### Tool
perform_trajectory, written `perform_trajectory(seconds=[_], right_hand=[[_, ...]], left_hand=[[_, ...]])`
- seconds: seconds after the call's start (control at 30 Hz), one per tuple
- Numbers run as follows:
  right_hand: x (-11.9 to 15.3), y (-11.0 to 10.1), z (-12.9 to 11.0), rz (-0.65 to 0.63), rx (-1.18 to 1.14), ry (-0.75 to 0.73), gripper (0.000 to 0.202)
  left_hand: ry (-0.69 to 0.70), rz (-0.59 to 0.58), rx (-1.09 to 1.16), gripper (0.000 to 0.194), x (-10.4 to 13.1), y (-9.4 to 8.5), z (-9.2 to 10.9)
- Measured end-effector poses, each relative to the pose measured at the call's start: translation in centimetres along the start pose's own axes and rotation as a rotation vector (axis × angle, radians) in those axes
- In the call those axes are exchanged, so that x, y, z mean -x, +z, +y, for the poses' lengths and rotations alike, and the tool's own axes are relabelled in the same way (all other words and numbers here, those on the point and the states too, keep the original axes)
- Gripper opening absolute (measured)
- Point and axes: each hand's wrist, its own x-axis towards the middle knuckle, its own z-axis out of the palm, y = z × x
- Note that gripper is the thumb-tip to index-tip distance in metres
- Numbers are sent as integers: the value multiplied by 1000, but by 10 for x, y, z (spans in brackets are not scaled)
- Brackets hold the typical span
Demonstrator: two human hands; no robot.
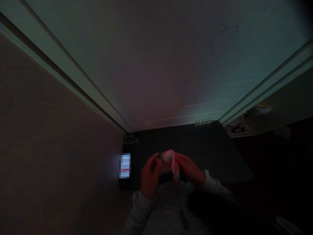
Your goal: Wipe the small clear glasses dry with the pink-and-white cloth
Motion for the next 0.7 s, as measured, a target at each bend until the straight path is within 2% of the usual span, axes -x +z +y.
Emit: perform_trajectory(seconds=[0.13,0.3,0.47,0.7], right_hand=[[1,1,0,1,-52,6,45],[3,8,-1,-38,-95,43,47],[3,7,-4,-92,7,-61,46],[5,5,-9,-49,152,-120,41]], left_hand=[[4,-21,-72,31,-1,3,0],[79,-10,-193,13,1,6,7],[169,-33,-281,14,0,4,7],[279,-93,-325,13,-2,3,7]])
